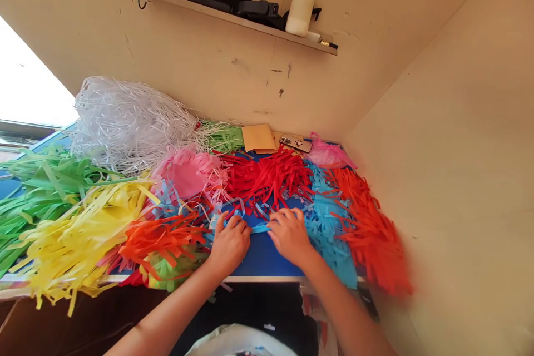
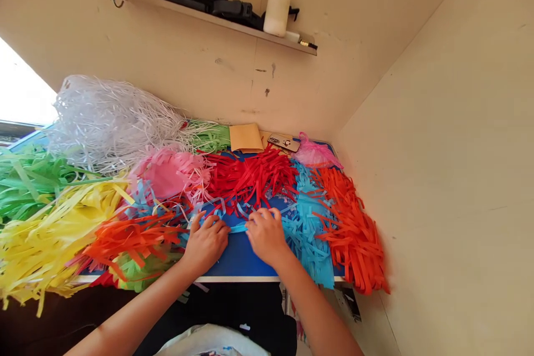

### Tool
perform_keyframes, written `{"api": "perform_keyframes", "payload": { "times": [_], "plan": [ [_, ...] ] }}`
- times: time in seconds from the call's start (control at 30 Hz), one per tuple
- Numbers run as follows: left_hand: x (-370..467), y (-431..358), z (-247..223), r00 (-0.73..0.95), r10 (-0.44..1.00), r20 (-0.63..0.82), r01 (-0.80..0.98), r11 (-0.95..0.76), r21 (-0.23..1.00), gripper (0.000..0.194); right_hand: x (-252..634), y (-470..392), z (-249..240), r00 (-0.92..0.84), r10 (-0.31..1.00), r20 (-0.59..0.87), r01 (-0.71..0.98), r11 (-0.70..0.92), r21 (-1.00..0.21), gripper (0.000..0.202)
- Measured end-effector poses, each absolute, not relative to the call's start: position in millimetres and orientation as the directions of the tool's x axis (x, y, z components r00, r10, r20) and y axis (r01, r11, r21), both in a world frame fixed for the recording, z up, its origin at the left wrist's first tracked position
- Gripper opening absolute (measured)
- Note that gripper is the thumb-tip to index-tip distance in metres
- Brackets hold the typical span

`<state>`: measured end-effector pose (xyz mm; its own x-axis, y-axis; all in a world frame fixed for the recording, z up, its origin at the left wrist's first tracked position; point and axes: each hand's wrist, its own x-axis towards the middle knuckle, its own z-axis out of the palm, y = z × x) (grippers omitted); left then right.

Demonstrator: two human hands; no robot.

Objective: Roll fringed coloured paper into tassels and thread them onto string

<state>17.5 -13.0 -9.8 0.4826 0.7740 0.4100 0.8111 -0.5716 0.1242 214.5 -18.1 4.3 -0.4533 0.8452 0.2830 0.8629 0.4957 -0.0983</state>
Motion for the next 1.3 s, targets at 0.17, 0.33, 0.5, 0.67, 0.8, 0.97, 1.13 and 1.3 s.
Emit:
{"api": "perform_keyframes", "payload": {
  "times": [0.17, 0.33, 0.5, 0.67, 0.8, 0.97, 1.13, 1.3],
  "plan": [
    [2.7, -14.1, -15.7, 0.502, 0.758, 0.416, 0.788, -0.599, 0.141, 0.019, 212.5, -26.2, -16.1, -0.465, 0.823, 0.326, 0.852, 0.516, -0.087, 0.016],
    [-7.3, -9.8, -18.4, 0.503, 0.755, 0.421, 0.759, -0.619, 0.203, 0.019, 229.9, -20.4, -20.8, -0.48, 0.823, 0.304, 0.826, 0.541, -0.16, 0.01],
    [-11.4, -6.5, -15.1, 0.476, 0.789, 0.388, 0.755, -0.593, 0.279, 0.02, 235.0, -11.6, -24.0, -0.458, 0.847, 0.268, 0.809, 0.523, -0.268, 0.014],
    [-16.0, -6.8, -10.1, 0.42, 0.862, 0.282, 0.758, -0.505, 0.414, 0.022, 241.7, -7.9, -25.9, -0.333, 0.917, 0.222, 0.853, 0.393, -0.344, 0.014],
    [-8.6, -5.7, -9.8, 0.394, 0.88, 0.264, 0.811, -0.468, 0.351, 0.025, 237.0, -5.5, -23.4, -0.261, 0.95, 0.17, 0.876, 0.307, -0.371, 0.015],
    [1.7, -2.8, -9.3, 0.364, 0.892, 0.269, 0.848, -0.436, 0.301, 0.024, 230.7, -1.6, -19.7, -0.223, 0.963, 0.149, 0.895, 0.263, -0.361, 0.012],
    [0.1, -3.5, -9.1, 0.484, 0.807, 0.339, 0.774, -0.575, 0.264, 0.02, 235.3, -5.6, -12.5, -0.383, 0.897, 0.222, 0.844, 0.438, -0.311, 0.006],
    [2.4, -4.6, -10.7, 0.536, 0.749, 0.389, 0.739, -0.639, 0.214, 0.018, 232.4, -5.9, -13.3, -0.581, 0.756, 0.302, 0.761, 0.636, -0.128, 0.015]
  ]
}}
